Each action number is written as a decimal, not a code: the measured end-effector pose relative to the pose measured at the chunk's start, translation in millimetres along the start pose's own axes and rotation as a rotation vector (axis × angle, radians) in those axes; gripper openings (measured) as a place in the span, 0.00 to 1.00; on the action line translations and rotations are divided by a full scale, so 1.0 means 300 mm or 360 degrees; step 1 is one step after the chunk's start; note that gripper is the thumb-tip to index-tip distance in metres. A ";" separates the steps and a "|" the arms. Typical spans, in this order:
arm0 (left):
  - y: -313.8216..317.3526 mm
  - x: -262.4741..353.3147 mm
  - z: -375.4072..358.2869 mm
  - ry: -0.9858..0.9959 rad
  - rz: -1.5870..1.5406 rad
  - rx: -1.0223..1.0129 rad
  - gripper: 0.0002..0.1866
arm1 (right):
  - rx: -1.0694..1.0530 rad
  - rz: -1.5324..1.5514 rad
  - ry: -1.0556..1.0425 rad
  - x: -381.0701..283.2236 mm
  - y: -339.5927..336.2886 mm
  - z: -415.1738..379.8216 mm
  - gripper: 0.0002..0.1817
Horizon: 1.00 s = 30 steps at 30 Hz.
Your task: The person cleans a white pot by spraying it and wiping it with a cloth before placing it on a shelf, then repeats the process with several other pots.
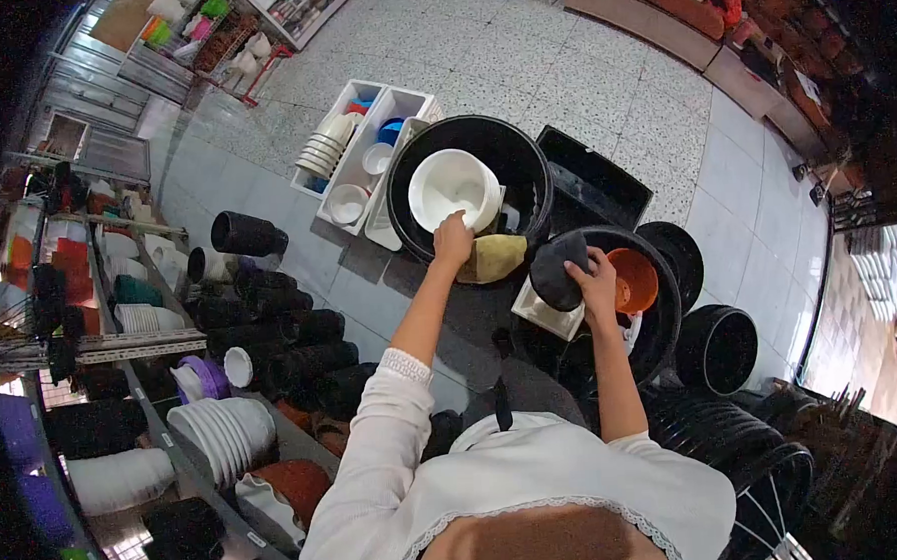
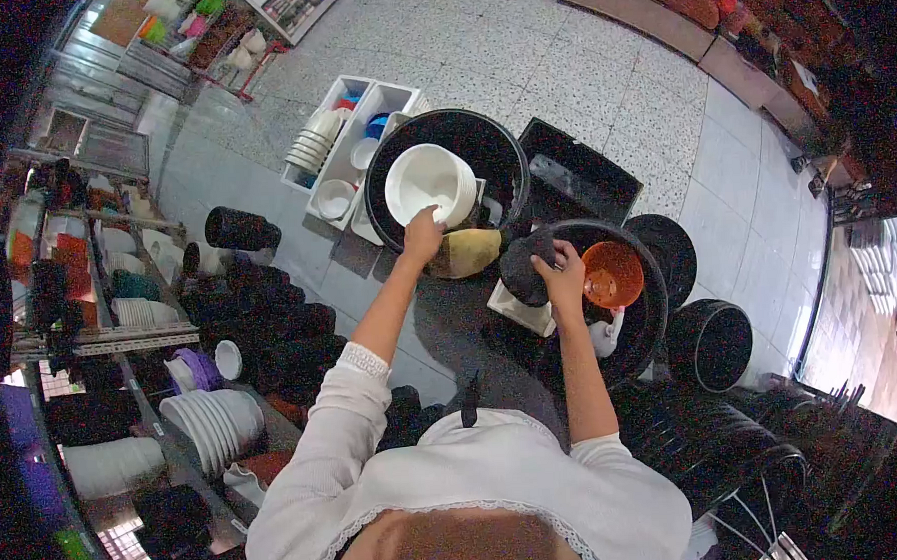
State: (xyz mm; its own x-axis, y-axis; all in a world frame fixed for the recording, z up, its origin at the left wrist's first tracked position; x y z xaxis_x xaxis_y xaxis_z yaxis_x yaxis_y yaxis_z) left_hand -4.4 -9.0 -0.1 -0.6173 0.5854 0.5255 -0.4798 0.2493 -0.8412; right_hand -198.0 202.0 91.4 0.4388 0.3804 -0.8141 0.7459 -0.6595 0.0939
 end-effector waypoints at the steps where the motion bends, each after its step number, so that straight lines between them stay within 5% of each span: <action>1: 0.032 -0.008 -0.017 0.0032 0.0039 -0.0042 0.20 | -0.0004 0.0033 0.0032 -0.012 -0.008 -0.025 0.16; 5: 0.030 -0.010 0.082 0.0073 0.0339 -0.0377 0.14 | -0.0018 -0.0029 0.0005 -0.019 -0.028 0.063 0.15; 15: 0.052 -0.013 0.076 0.0369 0.0477 -0.0406 0.09 | -0.0099 0.0120 0.0159 0.028 -0.059 0.076 0.19; 22: -0.069 0.046 0.049 0.0246 0.0533 0.0080 0.06 | -0.0045 -0.0079 0.0051 0.056 -0.030 0.091 0.20; 30: -0.400 -0.016 -0.029 -0.0463 -0.0496 0.0597 0.22 | -0.0149 0.0120 -0.0128 0.014 0.098 0.068 0.19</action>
State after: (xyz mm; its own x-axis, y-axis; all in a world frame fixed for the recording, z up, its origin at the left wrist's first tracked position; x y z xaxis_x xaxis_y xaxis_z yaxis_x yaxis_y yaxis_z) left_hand 61.6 -35.2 97.2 -0.5320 0.2782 0.7997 -0.8226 0.0541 -0.5661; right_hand -184.4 171.1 79.0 0.4564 0.2764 -0.8458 0.7576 -0.6193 0.2064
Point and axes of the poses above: each hand's wrist, its own z-axis towards the middle knuckle, its own y-axis out of the palm, x = y × z, the point moved 1 cm from there along z, towards the middle knuckle, and after that the axes turned 15 degrees about y, right-handed, at the moved point
